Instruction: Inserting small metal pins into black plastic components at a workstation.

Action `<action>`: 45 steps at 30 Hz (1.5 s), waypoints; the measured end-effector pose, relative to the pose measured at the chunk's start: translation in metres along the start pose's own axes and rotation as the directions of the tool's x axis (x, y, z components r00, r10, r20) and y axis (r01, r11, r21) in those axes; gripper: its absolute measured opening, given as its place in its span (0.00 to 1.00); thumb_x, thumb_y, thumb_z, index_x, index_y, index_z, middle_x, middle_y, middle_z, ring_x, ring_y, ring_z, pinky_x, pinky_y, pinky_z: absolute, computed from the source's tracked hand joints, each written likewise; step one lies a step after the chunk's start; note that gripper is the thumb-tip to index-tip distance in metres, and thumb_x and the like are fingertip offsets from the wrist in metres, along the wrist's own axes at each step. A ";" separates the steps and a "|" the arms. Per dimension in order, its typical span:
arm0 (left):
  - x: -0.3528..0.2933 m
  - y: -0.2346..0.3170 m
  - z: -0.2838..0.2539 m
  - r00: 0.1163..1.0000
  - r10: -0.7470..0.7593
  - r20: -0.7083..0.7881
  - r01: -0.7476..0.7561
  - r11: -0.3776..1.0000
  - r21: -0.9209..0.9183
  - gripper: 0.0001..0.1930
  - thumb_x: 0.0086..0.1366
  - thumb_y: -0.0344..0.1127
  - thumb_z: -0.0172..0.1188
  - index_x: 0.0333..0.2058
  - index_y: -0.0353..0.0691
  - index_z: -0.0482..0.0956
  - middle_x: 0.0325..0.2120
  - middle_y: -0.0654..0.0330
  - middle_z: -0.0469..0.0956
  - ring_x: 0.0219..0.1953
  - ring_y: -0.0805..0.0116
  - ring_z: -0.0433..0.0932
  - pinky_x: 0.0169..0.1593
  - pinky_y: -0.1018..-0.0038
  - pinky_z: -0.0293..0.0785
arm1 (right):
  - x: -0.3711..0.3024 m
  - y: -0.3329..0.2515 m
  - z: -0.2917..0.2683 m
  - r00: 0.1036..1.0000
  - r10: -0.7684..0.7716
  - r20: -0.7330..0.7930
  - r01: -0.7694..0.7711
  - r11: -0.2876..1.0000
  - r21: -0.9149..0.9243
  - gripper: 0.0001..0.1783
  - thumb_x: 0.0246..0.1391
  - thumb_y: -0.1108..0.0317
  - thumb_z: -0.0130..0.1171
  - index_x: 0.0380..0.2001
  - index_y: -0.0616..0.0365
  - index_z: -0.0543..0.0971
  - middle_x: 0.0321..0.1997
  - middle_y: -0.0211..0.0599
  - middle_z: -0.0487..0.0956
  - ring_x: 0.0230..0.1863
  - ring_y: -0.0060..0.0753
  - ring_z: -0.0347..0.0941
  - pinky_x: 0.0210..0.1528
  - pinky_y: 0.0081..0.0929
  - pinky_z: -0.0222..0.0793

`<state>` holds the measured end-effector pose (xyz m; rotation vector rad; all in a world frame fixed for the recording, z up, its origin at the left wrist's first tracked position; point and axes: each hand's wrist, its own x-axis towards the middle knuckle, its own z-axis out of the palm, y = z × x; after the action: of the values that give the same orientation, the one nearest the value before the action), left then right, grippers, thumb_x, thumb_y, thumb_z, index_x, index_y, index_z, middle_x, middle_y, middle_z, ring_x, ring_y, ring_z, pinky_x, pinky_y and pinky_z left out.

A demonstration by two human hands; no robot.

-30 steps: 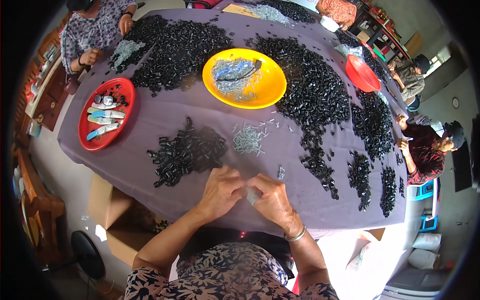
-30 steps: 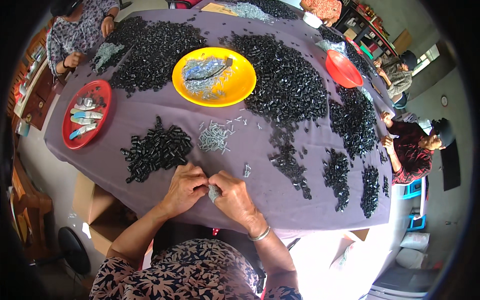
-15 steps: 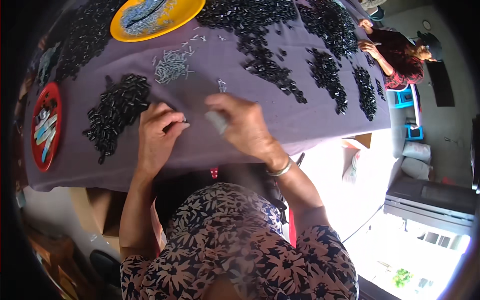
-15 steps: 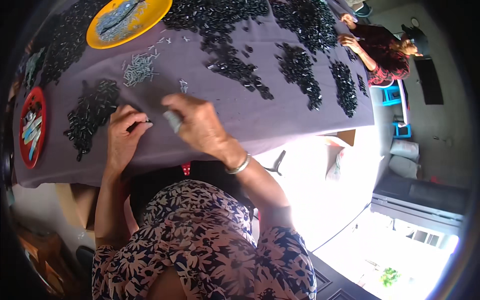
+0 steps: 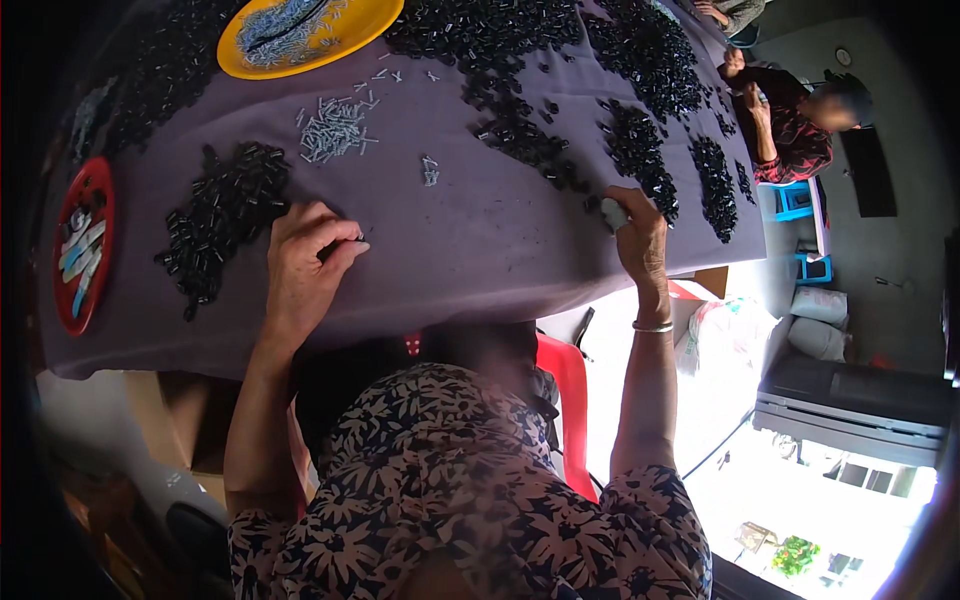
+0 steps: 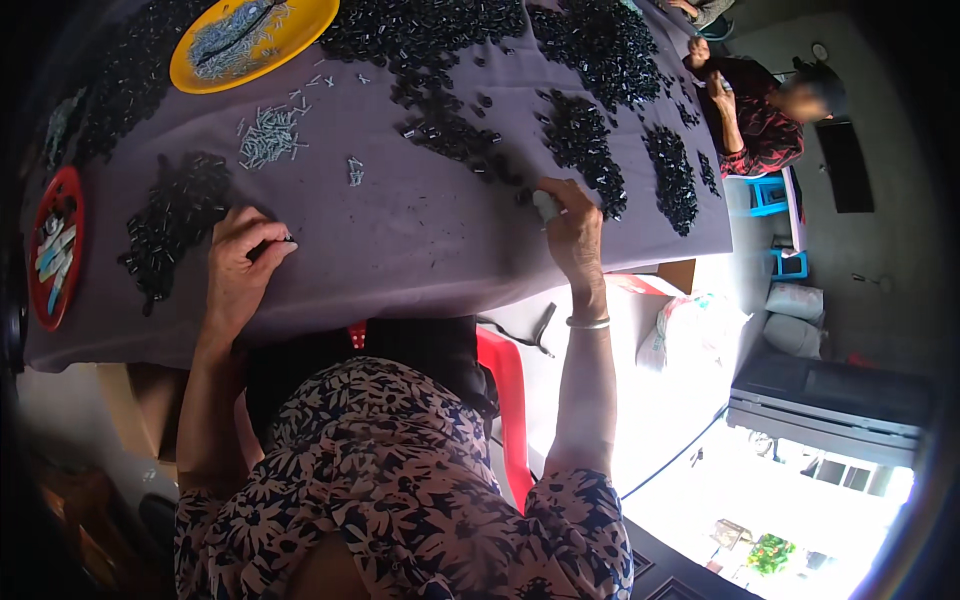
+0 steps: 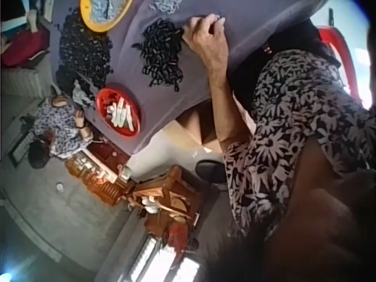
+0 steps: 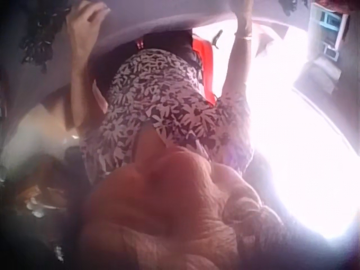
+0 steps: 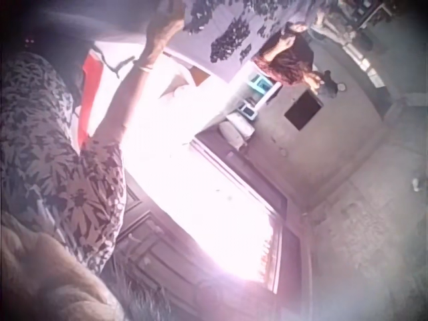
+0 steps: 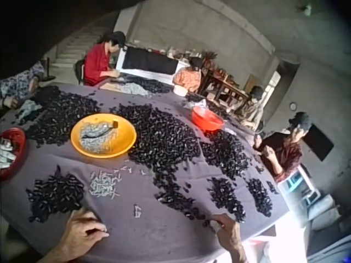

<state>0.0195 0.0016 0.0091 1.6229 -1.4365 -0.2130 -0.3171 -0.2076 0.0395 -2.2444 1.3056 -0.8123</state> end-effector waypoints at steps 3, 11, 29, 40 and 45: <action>0.000 0.001 -0.002 1.000 -0.005 -0.001 0.005 1.000 0.005 0.09 0.47 0.24 0.70 0.28 0.39 0.81 0.26 0.66 0.75 0.32 0.66 0.71 0.40 0.69 0.65 | 0.003 0.004 0.010 0.977 -0.212 -0.001 0.211 0.972 -0.099 0.12 0.49 0.80 0.61 0.39 0.58 0.82 0.33 0.37 0.80 0.30 0.30 0.76 0.35 0.25 0.72; -0.003 -0.008 0.000 0.999 -0.054 0.009 0.054 0.998 -0.010 0.07 0.48 0.29 0.70 0.28 0.40 0.82 0.27 0.64 0.76 0.34 0.64 0.73 0.42 0.67 0.66 | 0.013 0.011 0.005 0.969 -0.221 0.114 0.247 0.908 -0.339 0.17 0.40 0.83 0.57 0.37 0.60 0.81 0.33 0.43 0.82 0.33 0.39 0.81 0.37 0.30 0.75; -0.006 -0.014 0.003 0.996 0.084 -0.017 -0.083 0.995 0.053 0.07 0.51 0.32 0.69 0.29 0.43 0.83 0.27 0.68 0.76 0.34 0.68 0.73 0.43 0.69 0.64 | 0.009 -0.041 0.030 0.922 -0.233 0.308 0.158 0.956 0.249 0.08 0.52 0.76 0.66 0.36 0.61 0.80 0.34 0.30 0.81 0.34 0.17 0.75 0.37 0.19 0.72; -0.006 -0.010 0.004 0.999 0.050 -0.004 -0.050 0.998 0.029 0.05 0.50 0.32 0.68 0.28 0.43 0.82 0.26 0.66 0.74 0.35 0.66 0.71 0.44 0.67 0.63 | -0.006 -0.138 0.129 0.798 -0.364 0.479 0.001 0.797 0.604 0.08 0.53 0.82 0.64 0.36 0.62 0.77 0.35 0.27 0.79 0.37 0.16 0.75 0.41 0.16 0.73; -0.007 -0.011 0.002 0.999 0.053 -0.011 -0.052 0.997 0.065 0.07 0.50 0.31 0.70 0.28 0.43 0.81 0.26 0.67 0.73 0.34 0.66 0.71 0.42 0.68 0.63 | -0.005 -0.158 0.127 0.778 -0.460 0.427 0.229 0.841 0.491 0.10 0.51 0.82 0.64 0.37 0.62 0.79 0.34 0.29 0.79 0.35 0.20 0.76 0.39 0.18 0.73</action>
<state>0.0233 0.0058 -0.0027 1.6341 -1.4882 -0.1273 -0.1337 -0.1206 0.0405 -2.1537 0.4008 -0.4587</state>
